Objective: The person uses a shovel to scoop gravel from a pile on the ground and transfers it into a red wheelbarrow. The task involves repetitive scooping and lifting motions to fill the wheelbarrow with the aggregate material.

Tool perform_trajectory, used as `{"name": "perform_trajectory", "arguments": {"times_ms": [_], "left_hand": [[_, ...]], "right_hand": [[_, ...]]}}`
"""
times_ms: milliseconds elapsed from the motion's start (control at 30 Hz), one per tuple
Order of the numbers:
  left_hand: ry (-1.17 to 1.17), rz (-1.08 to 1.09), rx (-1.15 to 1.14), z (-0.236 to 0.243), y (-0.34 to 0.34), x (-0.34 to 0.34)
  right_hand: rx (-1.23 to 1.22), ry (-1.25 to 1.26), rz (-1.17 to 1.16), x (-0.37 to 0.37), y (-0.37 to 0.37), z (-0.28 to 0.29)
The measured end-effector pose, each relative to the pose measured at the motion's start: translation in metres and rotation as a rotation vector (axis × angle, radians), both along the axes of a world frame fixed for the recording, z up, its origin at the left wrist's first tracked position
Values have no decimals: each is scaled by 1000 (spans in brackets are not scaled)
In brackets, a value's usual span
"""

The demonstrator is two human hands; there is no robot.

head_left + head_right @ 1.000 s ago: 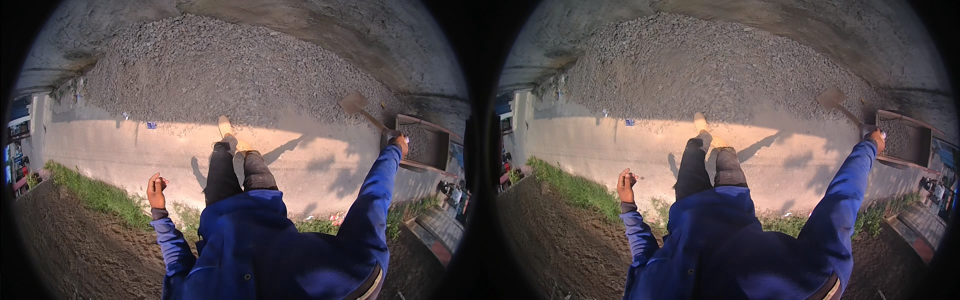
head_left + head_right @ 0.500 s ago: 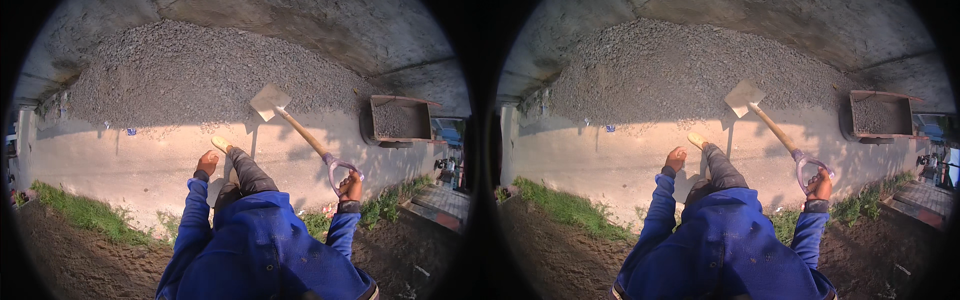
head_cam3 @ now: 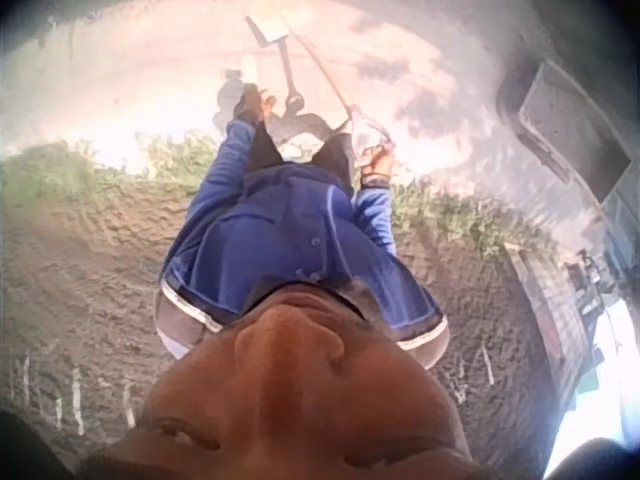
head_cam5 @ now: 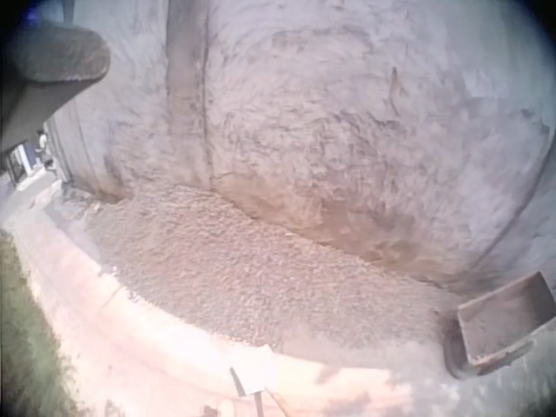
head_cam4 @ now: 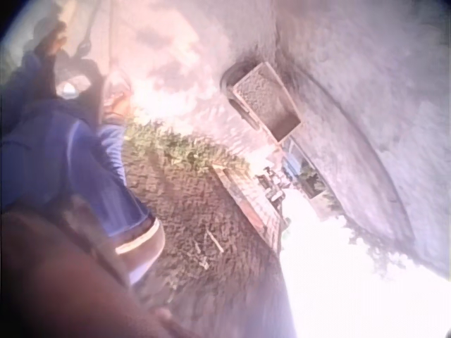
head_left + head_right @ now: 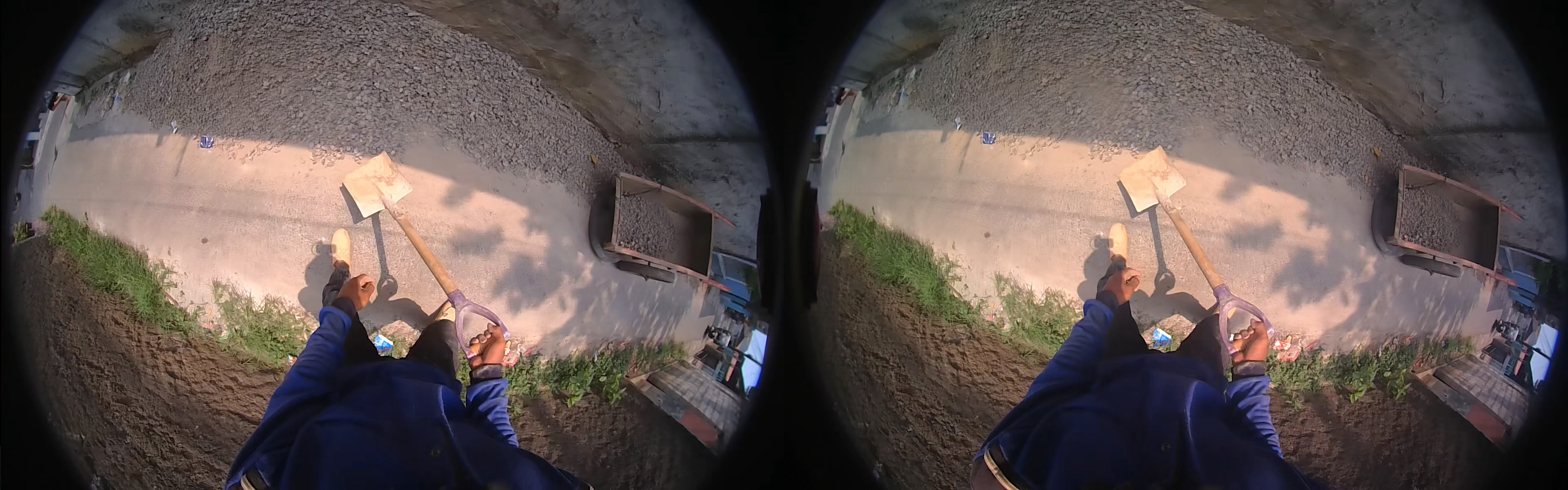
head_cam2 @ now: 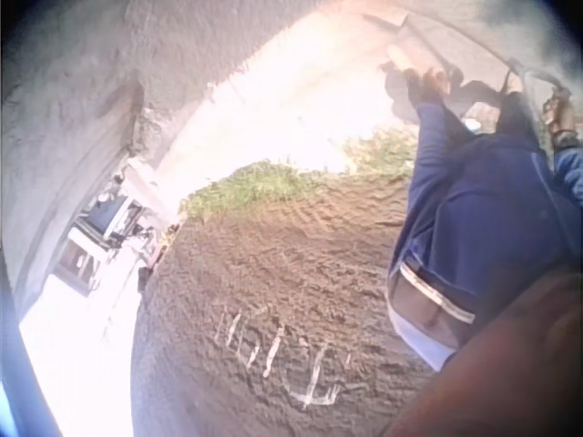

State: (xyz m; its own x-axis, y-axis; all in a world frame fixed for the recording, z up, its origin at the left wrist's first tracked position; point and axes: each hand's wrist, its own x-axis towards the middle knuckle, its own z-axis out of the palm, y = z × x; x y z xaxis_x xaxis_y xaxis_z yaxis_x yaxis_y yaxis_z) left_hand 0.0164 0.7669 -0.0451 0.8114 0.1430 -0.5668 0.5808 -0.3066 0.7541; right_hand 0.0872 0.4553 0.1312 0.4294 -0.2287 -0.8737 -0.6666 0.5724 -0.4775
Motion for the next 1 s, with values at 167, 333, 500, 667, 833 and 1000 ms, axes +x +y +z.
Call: {"name": "perform_trajectory", "arguments": {"times_ms": [167, 333, 500, 667, 833, 1000], "left_hand": [[146, 44, -16, -77, -143, 14], [388, 11, -67, -208, -342, 29], [418, 628, -263, -380, -462, 60], [367, 1118, -750, -444, -437, 156], [234, 1214, -849, -501, -262, 282], [18, 1007, -588, -551, 17, 433]], "right_hand": [[-114, 115, 62, -77, -163, -90], [-115, 85, -54, -98, -312, -162], [-214, 12, -8, -86, -390, -248], [-468, 172, 56, -59, -402, -323], [-492, 245, 32, 39, -249, -430], [-198, 176, -215, 121, -20, -602]]}}
